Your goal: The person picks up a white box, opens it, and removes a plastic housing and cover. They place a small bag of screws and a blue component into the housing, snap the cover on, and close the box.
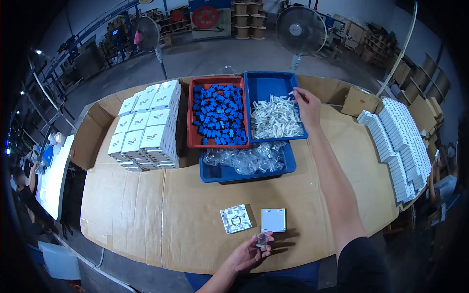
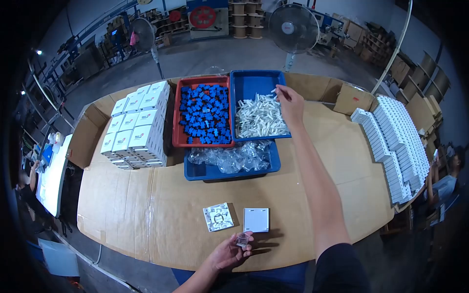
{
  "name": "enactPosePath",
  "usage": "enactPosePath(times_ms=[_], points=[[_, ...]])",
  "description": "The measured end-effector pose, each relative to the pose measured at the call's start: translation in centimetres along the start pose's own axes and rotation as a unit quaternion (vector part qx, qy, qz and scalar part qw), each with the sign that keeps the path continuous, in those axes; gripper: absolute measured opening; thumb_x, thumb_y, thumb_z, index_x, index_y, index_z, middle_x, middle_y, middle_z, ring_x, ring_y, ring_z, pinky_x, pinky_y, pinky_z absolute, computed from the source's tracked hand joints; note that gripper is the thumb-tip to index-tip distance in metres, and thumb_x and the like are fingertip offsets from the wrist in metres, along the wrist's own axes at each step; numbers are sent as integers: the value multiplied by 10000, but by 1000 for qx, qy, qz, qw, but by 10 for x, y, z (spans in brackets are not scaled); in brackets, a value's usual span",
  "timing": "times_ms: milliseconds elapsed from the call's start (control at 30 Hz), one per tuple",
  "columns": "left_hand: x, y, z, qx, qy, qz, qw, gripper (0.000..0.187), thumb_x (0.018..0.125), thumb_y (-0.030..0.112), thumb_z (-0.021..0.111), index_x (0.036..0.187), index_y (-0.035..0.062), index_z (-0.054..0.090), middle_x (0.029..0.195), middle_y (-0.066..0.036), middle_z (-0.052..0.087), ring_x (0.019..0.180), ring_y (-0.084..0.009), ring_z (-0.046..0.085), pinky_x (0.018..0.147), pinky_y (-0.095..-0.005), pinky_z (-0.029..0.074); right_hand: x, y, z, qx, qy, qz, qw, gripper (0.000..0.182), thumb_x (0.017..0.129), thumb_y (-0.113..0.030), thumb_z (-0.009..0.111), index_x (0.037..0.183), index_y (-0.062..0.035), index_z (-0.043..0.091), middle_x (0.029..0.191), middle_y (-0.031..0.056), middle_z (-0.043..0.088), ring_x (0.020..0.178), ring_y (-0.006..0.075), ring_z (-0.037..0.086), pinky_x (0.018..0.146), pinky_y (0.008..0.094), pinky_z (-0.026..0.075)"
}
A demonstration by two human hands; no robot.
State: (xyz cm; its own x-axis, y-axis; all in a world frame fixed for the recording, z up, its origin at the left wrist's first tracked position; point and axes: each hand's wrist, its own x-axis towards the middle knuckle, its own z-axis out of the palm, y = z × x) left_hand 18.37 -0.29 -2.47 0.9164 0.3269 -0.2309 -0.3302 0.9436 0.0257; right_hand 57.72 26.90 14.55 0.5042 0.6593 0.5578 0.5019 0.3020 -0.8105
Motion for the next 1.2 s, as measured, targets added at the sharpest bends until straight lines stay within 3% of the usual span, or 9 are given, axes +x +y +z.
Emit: enactPosePath(times_ms=[100, 300, 433, 533, 700, 833, 1000, 1133, 1200], points=[[-1, -2, 3, -29, 2, -1, 1000, 573, 1093, 381, 516, 1510, -9, 460, 1334, -121, 636, 1077, -264, 613, 1012, -427, 512, -44, -62, -22, 212, -4, 64, 975, 254, 1014, -123, 701, 1203, 45, 732, 916, 40, 720, 785, 86, 628, 675, 232, 478], [-1, -2, 3, 40, -21, 14, 999, 554, 1136, 402, 395, 1520, 7, 459, 1355, -107, 620, 1065, -247, 634, 999, -407, 541, -111, -127, -56, 307, -21, 47, 950, 239, 1011, -94, 701, 1210, 35, 734, 935, 50, 716, 776, 85, 621, 664, 228, 469], [-1, -4, 2, 8, -4, 18, 1000, 537, 1140, 404, 380, 1493, 18, 499, 1323, -111, 644, 1042, -264, 652, 962, -392, 558, -157, -110, -67, 141, -59, 107, 982, 236, 1003, -95, 709, 1195, 38, 735, 938, 24, 724, 773, 70, 618, 668, 221, 473], [-1, -5, 6, 42, 10, 29, 999, 562, 1140, 441, 373, 1490, 20, 500, 1309, -109, 662, 1103, -237, 670, 967, -400, 560, -223, -93, -69, 77, -172, 211, 959, 217, 992, -78, 703, 1177, 30, 736, 910, 29, 712, 778, 75, 618, 706, 227, 495], [-5, -7, 4, 86, 21, 44, 995, 538, 1134, 433, 408, 1463, 24, 529, 1278, -97, 676, 1092, -221, 666, 965, -384, 555, -320, -100, -68, 105, -238, 282, 924, 134, 956, -83, 761, 1057, 5, 773, 851, -17, 700, 728, 31, 570, 647, 213, 448], [-3, -7, 10, 96, 12, 53, 994, 477, 1137, 412, 423, 1391, 38, 575, 1232, -75, 700, 1023, -175, 680, 920, -347, 552, -339, -114, -74, 43, -324, 242, 914, 101, 925, -74, 782, 1012, -24, 781, 838, -26, 707, 706, 34, 560, 633, 223, 445], [-3, -10, 14, 91, 30, 61, 994, 439, 1121, 404, 476, 1340, 41, 590, 1190, -103, 699, 982, -195, 659, 865, -362, 525, -330, -132, -71, -10, -402, 156, 902, 155, 872, -80, 801, 1022, -49, 777, 812, 19, 711, 675, 85, 561, 625, 261, 448], [-5, -11, 18, 120, 25, 86, 989, 428, 1104, 399, 523, 1295, 27, 617, 1169, -109, 707, 950, -194, 646, 854, -369, 517, -315, -144, -68, -58, -477, 194, 856, 151, 878, -151, 783, 991, -52, 773, 776, 37, 711, 675, 133, 590, 646, 312, 483], [-6, -11, 16, 130, 16, 81, 988, 427, 1100, 403, 532, 1283, 30, 629, 1160, -107, 707, 956, -194, 648, 856, -368, 517, -310, -142, -67, -52, -507, 133, 850, 148, 866, -101, 791, 1005, -51, 776, 792, 28, 711, 690, 120, 596, 641, 294, 473]])
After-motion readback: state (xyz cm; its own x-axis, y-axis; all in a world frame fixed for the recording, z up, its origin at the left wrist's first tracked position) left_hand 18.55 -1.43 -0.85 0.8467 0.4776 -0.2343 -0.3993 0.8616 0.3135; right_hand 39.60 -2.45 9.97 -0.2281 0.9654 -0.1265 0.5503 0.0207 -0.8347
